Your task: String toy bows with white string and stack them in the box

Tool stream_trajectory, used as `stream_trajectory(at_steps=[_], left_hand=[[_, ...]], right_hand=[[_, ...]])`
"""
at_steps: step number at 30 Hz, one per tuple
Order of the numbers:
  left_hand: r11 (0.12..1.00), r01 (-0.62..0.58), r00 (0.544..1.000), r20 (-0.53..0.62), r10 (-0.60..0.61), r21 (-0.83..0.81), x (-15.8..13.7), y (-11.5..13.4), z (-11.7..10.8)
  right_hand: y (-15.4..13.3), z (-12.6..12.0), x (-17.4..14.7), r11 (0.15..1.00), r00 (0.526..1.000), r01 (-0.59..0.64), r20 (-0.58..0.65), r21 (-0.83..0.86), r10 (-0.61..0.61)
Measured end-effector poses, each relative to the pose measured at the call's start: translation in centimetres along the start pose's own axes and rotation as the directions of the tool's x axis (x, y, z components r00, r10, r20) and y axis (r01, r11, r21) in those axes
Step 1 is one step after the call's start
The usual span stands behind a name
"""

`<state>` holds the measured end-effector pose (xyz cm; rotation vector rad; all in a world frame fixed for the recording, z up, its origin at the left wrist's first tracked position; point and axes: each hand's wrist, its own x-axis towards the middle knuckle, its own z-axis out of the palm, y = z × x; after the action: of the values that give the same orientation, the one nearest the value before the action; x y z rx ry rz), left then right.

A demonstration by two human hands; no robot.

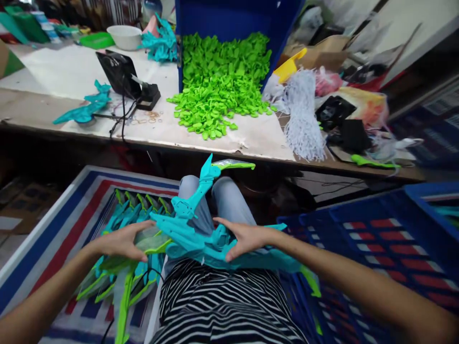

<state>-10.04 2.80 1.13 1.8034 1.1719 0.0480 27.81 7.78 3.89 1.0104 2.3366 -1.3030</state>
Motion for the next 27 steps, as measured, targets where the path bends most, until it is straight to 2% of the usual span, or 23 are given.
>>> stream_trajectory(at_steps=[1, 3, 4, 6, 8, 11, 15, 18, 21, 23, 25, 27], left_hand=[[0.996, -0.007, 0.998, 0.063, 0.013, -0.089, 0.7, -0.6, -0.6], [0.959, 0.000, 0.991, 0.129, 0.038, -0.283, 2.6, -1.6, -1.9], [0.933, 0.029, 0.992, 0.124, 0.017, -0.359, 3.6, -1.8, -2.5], [0.886, 0.136, 0.990, 0.087, -0.108, -0.443, 6.0, -1.7, -3.1], [0.853, 0.249, 0.968, 0.088, -0.235, -0.459, 8.3, -1.0, -2.8], [0.824, 0.311, 0.950, 0.136, -0.280, -0.474, 10.8, 0.4, -0.9], [0.773, 0.361, 0.927, 0.115, -0.356, -0.522, 12.1, 1.8, 1.2], [0.709, 0.424, 0.886, 0.098, -0.453, -0.564, 12.6, 3.1, 1.7], [0.634, 0.503, 0.797, 0.032, -0.603, -0.587, 13.5, 4.6, 2.3], [0.652, 0.488, 0.759, -0.085, -0.645, -0.580, 14.0, 5.1, 2.8], [0.728, 0.404, 0.764, -0.233, -0.602, -0.554, 13.9, 5.1, 3.1], [0.791, 0.321, 0.788, -0.317, -0.528, -0.520, 13.4, 4.2, 2.8]], right_hand=[[0.8, 0.5, 0.5, 0.996, 0.999, -0.006, 0.032, 0.084, 0.003], [1.5, 1.3, 1.0, 0.981, 0.999, 0.045, 0.005, 0.187, -0.047], [1.5, 1.5, 1.0, 0.976, 0.996, 0.084, -0.013, 0.202, -0.083], [1.4, 1.5, 1.0, 0.973, 0.992, 0.129, -0.026, 0.189, -0.127], [1.2, 1.5, 1.2, 0.982, 0.991, 0.135, -0.025, 0.130, -0.133], [1.2, 1.7, 2.1, 0.989, 0.989, 0.146, 0.000, -0.014, -0.146], [0.7, 2.0, 3.2, 0.944, 0.975, 0.221, 0.054, -0.245, -0.214], [0.0, 2.3, 4.1, 0.904, 0.962, 0.275, 0.097, -0.328, -0.257], [-0.5, 3.0, 5.2, 0.898, 0.968, 0.251, 0.069, -0.361, -0.243], [-0.6, 3.7, 5.7, 0.914, 0.977, 0.202, 0.009, -0.352, -0.213], [-0.5, 4.4, 5.9, 0.937, 0.982, 0.149, -0.060, -0.316, -0.177], [-0.2, 4.9, 5.7, 0.957, 0.982, 0.110, -0.118, -0.268, -0.146]])
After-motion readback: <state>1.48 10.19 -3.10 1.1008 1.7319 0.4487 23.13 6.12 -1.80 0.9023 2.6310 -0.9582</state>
